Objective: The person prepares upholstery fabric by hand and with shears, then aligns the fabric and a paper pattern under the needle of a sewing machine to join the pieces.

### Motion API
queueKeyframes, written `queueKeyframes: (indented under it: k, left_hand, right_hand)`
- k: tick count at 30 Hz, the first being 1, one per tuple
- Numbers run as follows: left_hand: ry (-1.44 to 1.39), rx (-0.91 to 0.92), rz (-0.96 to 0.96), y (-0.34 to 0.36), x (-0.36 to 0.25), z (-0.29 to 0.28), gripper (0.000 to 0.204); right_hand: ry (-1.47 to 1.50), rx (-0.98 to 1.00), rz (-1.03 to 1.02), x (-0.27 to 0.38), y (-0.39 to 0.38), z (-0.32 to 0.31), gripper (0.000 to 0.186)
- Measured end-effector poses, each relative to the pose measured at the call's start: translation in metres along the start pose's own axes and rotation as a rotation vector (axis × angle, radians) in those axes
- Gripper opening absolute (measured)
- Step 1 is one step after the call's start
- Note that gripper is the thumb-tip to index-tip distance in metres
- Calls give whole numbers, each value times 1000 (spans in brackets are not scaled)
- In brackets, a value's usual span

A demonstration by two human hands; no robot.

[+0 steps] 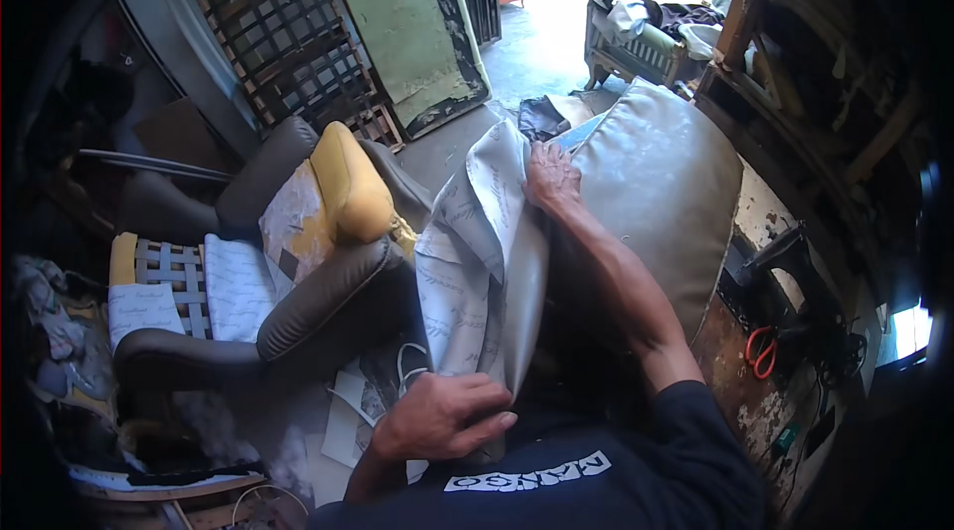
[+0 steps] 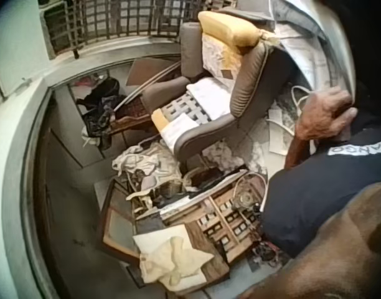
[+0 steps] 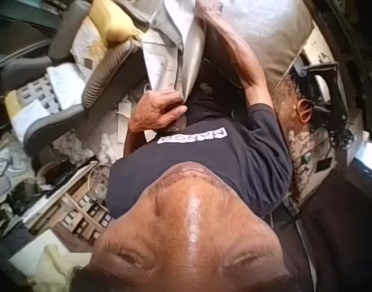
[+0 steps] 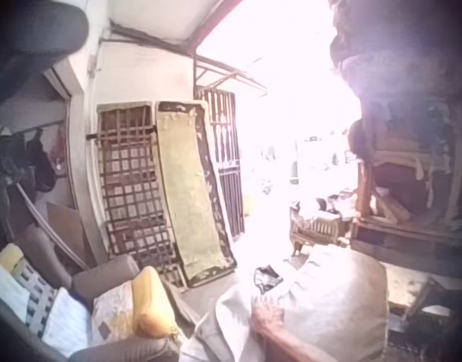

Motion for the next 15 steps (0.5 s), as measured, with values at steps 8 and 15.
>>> queueKeyframes:
  k: [8, 15]
  left_hand:
    - [-6, 6, 134, -38, -12, 3, 14]
    - [-343, -891, -174, -68, 82, -32, 29]
  right_hand:
    - [137, -89, 120, 56, 48, 8, 41]
    - [1328, 41, -249, 73, -41, -46, 38]
Point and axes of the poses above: each hand's wrist, its own y-axis towards the middle knuckle, its own z-axis out of the palm, x = y × z, the point moved 3 cm from there along y, towards the middle knuckle, and after that the axes turned 1 degree about -y, right-handed, at the moved point
